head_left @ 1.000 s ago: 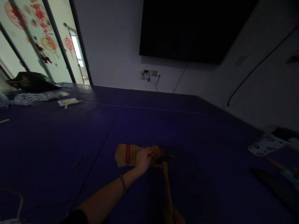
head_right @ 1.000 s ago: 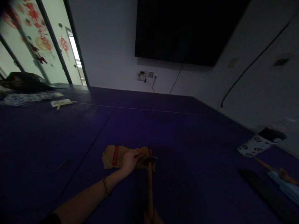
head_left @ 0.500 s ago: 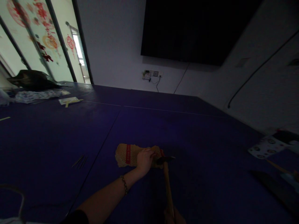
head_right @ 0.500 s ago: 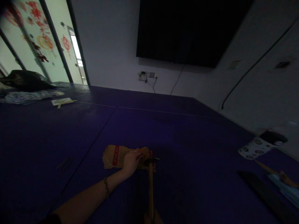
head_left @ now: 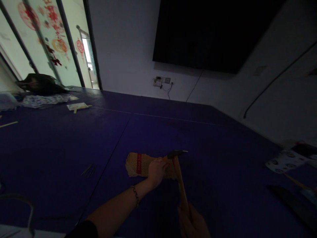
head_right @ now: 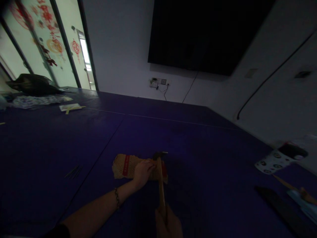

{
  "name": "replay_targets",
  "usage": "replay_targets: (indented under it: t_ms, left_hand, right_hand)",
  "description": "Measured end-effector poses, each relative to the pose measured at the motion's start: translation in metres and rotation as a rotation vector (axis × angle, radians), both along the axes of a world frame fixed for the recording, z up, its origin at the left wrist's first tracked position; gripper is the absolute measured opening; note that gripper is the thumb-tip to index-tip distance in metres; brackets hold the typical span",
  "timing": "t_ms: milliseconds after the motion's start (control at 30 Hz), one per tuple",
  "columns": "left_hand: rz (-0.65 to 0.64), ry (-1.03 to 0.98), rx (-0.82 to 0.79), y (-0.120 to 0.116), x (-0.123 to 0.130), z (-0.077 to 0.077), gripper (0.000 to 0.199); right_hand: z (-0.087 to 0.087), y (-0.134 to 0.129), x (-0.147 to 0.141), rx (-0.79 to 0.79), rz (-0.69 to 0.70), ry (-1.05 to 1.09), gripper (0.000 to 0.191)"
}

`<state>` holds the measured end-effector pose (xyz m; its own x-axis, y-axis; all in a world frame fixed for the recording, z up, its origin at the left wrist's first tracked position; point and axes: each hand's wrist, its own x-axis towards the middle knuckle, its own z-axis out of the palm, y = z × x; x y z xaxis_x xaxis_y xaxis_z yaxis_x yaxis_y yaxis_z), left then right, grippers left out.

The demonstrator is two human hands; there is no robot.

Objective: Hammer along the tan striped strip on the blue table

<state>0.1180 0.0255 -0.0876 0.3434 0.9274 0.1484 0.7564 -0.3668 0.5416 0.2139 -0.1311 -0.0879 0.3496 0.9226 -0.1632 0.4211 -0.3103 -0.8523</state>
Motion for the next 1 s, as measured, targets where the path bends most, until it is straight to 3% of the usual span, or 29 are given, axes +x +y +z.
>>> replay_targets:
  t_ms: [333, 633, 1000]
  left_hand:
    - [0.027, 0.057, -0.062, 0.000, 0.001, 0.002, 0.027]
    - [0.029, 0.047, -0.005, 0.004, 0.003, -0.011, 0.025]
    - [0.019, 0.142, -0.036, -0.001, 0.000, 0.006, 0.027]
  right_hand:
    - [-0.008, 0.007, -0.002, -0.037, 0.040, -0.156, 0.032]
    - [0.004, 0.006, -0.001, -0.074, 0.062, -0.143, 0.036]
    - [0.009, 0.007, -0.004, -0.063, 0.031, -0.150, 0.030]
